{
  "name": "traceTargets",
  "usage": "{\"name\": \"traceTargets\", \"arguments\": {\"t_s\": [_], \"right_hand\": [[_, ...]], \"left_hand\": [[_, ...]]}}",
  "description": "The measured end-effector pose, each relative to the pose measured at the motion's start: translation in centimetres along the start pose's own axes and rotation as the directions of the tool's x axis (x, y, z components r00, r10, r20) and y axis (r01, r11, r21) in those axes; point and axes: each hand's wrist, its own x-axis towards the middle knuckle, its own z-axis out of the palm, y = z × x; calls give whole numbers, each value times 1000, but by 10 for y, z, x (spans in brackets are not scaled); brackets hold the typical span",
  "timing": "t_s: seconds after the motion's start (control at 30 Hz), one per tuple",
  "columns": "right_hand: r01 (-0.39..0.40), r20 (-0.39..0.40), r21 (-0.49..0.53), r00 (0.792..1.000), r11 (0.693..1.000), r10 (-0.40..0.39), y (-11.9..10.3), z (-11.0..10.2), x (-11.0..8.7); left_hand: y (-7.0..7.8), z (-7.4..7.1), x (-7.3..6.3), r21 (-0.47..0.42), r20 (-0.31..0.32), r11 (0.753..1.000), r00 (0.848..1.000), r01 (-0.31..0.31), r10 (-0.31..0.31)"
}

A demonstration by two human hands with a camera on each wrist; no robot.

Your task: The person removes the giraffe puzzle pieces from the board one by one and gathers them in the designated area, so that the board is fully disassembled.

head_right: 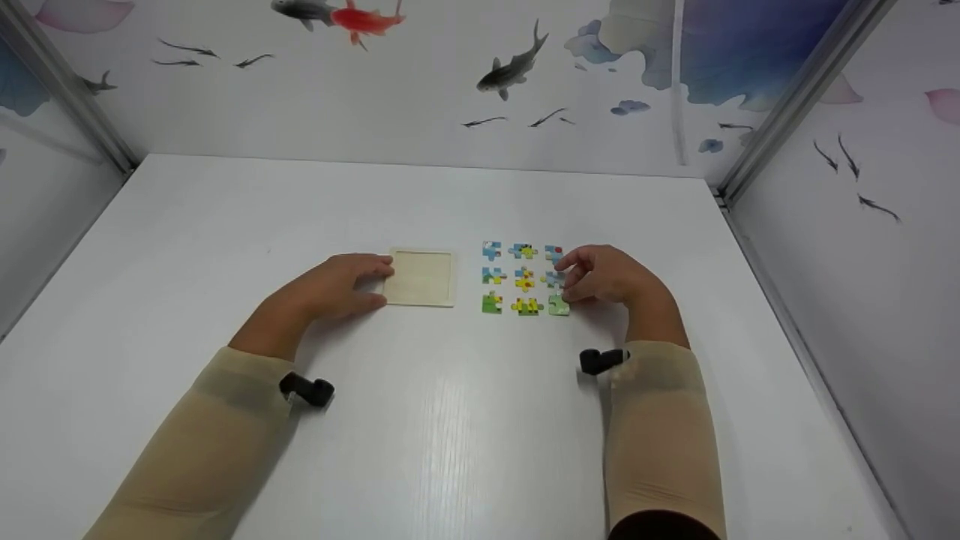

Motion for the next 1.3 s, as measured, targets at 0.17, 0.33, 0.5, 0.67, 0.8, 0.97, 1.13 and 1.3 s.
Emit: {"name": "traceTargets", "arguments": {"t_s": [0.17,0.33,0.5,0.67,0.8,0.97,1.13,1.3], "right_hand": [[-18,-11,-12,1000,1000,18,-1,2,0],[-13,-16,-12,1000,1000,12,0,2,-1],[-8,-50,0,999,1000,8,-2,1,-3],[51,-123,27,991,998,-47,-14,7,-4],[90,-143,14,986,996,-87,-30,17,-5],[120,-156,11,981,993,-117,-54,32,-4],[136,-187,32,974,990,-128,-70,39,-2],[157,-194,41,970,987,-146,-86,44,-3]], "left_hand": [[-1,1,1,-1,0,1000,1000,-12,12],[-1,3,2,-3,-6,1000,1000,-14,14],[1,3,2,-13,-10,1000,1000,-12,12],[3,3,1,-30,-12,999,1000,-11,10],[2,4,-1,-26,-20,999,1000,-20,20],[1,3,1,1,-17,1000,999,-29,29],[0,3,2,17,-3,999,1000,-29,30],[0,3,2,16,-1,999,1000,-31,31]]}}
